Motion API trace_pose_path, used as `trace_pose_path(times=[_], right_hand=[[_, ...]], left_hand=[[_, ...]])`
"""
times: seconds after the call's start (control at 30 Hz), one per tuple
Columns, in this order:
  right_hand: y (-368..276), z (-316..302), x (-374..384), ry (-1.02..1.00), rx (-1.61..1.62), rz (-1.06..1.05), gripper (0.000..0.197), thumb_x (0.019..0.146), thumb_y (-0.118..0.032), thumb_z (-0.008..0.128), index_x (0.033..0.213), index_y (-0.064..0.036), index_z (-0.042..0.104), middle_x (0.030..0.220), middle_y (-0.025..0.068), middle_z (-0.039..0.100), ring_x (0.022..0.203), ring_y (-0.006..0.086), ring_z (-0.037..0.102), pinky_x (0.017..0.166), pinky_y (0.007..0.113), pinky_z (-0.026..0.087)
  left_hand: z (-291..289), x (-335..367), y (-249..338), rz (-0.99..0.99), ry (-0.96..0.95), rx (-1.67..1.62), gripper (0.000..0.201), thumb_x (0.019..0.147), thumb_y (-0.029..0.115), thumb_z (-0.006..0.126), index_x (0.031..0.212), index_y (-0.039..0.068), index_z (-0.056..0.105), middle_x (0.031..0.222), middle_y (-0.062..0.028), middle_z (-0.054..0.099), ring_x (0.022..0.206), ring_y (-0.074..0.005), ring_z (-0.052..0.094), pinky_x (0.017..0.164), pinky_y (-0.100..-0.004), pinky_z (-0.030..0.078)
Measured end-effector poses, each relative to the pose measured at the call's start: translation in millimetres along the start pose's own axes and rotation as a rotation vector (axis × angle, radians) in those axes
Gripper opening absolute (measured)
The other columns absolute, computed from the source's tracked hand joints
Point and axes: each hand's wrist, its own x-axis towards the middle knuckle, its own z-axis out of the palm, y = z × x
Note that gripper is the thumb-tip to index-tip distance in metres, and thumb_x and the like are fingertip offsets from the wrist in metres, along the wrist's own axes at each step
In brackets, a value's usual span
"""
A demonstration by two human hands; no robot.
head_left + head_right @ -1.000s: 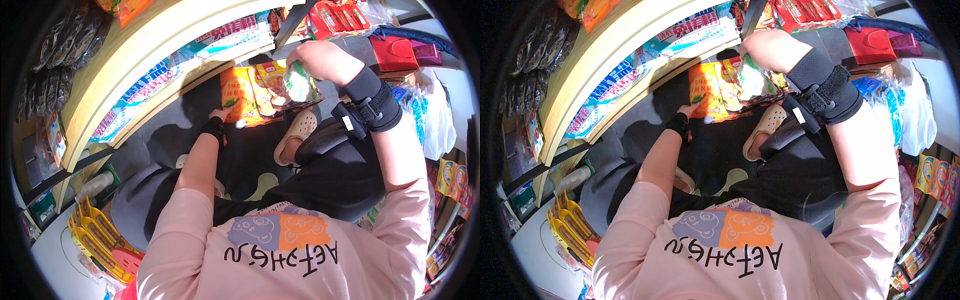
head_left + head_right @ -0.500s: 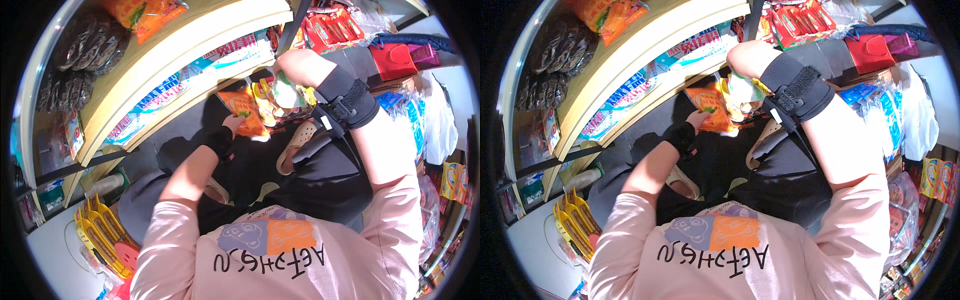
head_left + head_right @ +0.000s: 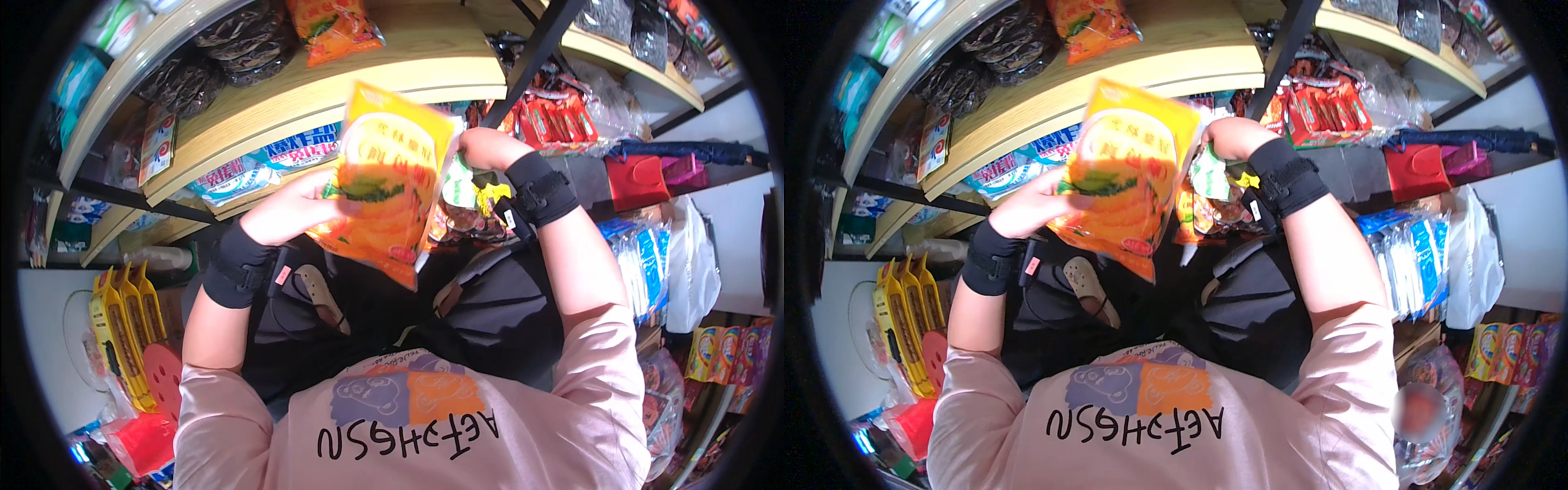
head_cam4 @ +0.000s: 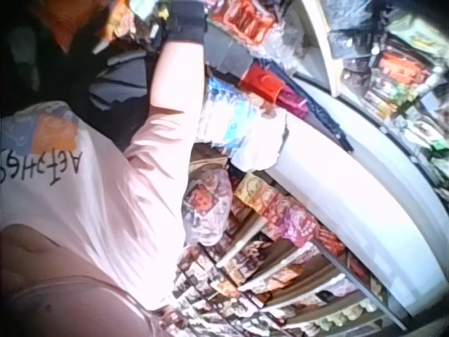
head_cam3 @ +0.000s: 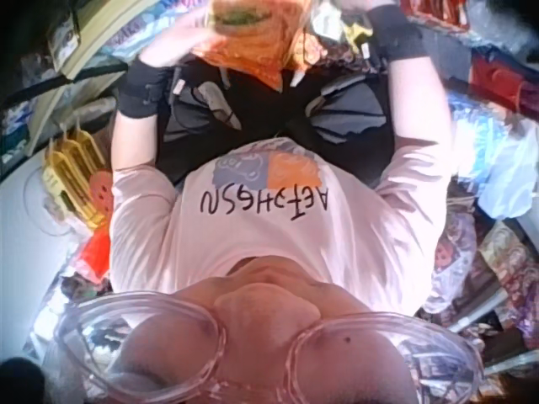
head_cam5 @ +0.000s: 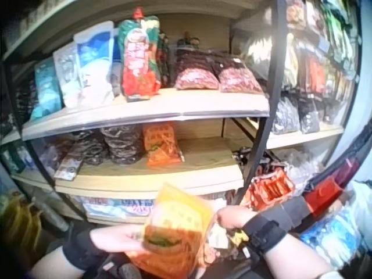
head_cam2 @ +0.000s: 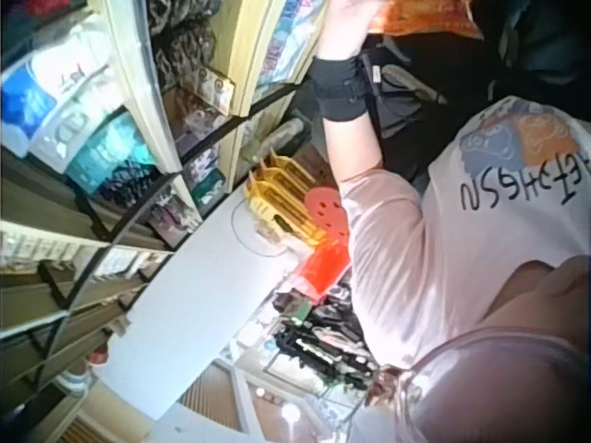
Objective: The person wipes down several packaged food items including a large wrapped disc and a bag of breading with a green and white cloth before placing them back on a shelf.
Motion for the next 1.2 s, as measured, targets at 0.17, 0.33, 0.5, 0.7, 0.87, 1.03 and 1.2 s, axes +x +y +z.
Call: trace_pose_path(times=[0.17, 0.33, 0.5, 0.7, 0.87, 1.03, 1.2], right_hand=[[-32.4, -8.6, -3.0, -0.016, 0.917, -0.291, 0.041, 0.077, 0.007, 0.042, 0.112, -0.0013, 0.062, 0.103, 0.0066, 0.066, 0.098, 0.0131, 0.058, 0.090, 0.026, 0.044], [-63.4, -1.4, -1.6, 0.171, 0.834, -0.280, 0.036, 0.085, 0.001, 0.044, 0.118, -0.0022, 0.059, 0.080, -0.0017, 0.060, 0.068, 0.0051, 0.051, 0.060, 0.022, 0.044], [-89.3, -10.0, -3.1, 0.069, 1.269, -0.250, 0.032, 0.089, -0.013, 0.052, 0.118, -0.0026, 0.059, 0.086, -0.0021, 0.060, 0.074, 0.0042, 0.050, 0.065, 0.020, 0.041], [-96.3, 0.3, 6.8, 0.283, 1.075, -0.372, 0.028, 0.095, -0.024, 0.054, 0.106, 0.0013, 0.060, 0.097, 0.0022, 0.060, 0.091, 0.0102, 0.053, 0.084, 0.026, 0.042], [-119.5, -4.4, 3.8, 0.476, 0.977, -0.402, 0.022, 0.093, -0.018, 0.054, 0.099, 0.0028, 0.060, 0.087, 0.0045, 0.057, 0.086, 0.0132, 0.052, 0.080, 0.026, 0.042], [-132.7, -20.6, -8.7, 0.708, 0.536, -0.627, 0.018, 0.086, -0.018, 0.062, 0.088, -0.0002, 0.060, 0.081, 0.0103, 0.052, 0.077, 0.0256, 0.054, 0.071, 0.031, 0.044], [-140.3, -33.8, -27.9, 0.841, 0.293, -0.693, 0.018, 0.085, -0.018, 0.064, 0.084, -0.0005, 0.061, 0.080, 0.0095, 0.053, 0.073, 0.0253, 0.055, 0.067, 0.033, 0.044]], left_hand=[[-15.7, -22.5, 4.4, 0.000, 0.165, 0.051, 0.037, 0.089, 0.011, 0.061, 0.123, 0.001, 0.052, 0.113, -0.0017, 0.059, 0.099, -0.0084, 0.054, 0.086, -0.0244, 0.045], [-23.2, -24.4, -17.9, 0.194, 0.160, 0.025, 0.036, 0.089, 0.009, 0.062, 0.123, 0.001, 0.052, 0.103, -0.0011, 0.061, 0.094, -0.0091, 0.056, 0.080, -0.0246, 0.048], [-31.6, -35.8, -25.5, 0.186, 0.219, 0.361, 0.029, 0.088, 0.012, 0.063, 0.111, -0.002, 0.056, 0.093, -0.0104, 0.060, 0.085, -0.0138, 0.056, 0.076, -0.0292, 0.047], [-43.6, -32.6, -36.6, 0.376, 0.219, 0.547, 0.030, 0.087, 0.009, 0.063, 0.114, 0.001, 0.054, 0.098, -0.0127, 0.059, 0.088, -0.0155, 0.056, 0.077, -0.0304, 0.047], [-45.0, -29.7, -27.4, 0.291, 0.183, -0.002, 0.048, 0.090, 0.015, 0.059, 0.133, 0.000, 0.042, 0.124, -0.0089, 0.056, 0.111, -0.0167, 0.054, 0.098, -0.0317, 0.042], [-52.7, -28.2, -44.4, 0.246, 0.186, -0.480, 0.045, 0.091, 0.020, 0.059, 0.130, 0.000, 0.046, 0.125, -0.0084, 0.057, 0.114, -0.0174, 0.055, 0.097, -0.0316, 0.043], [-44.1, -30.9, -34.2, 0.346, 0.164, -0.473, 0.042, 0.092, 0.021, 0.057, 0.128, 0.001, 0.048, 0.124, -0.0087, 0.058, 0.112, -0.0177, 0.056, 0.098, -0.0330, 0.042]])
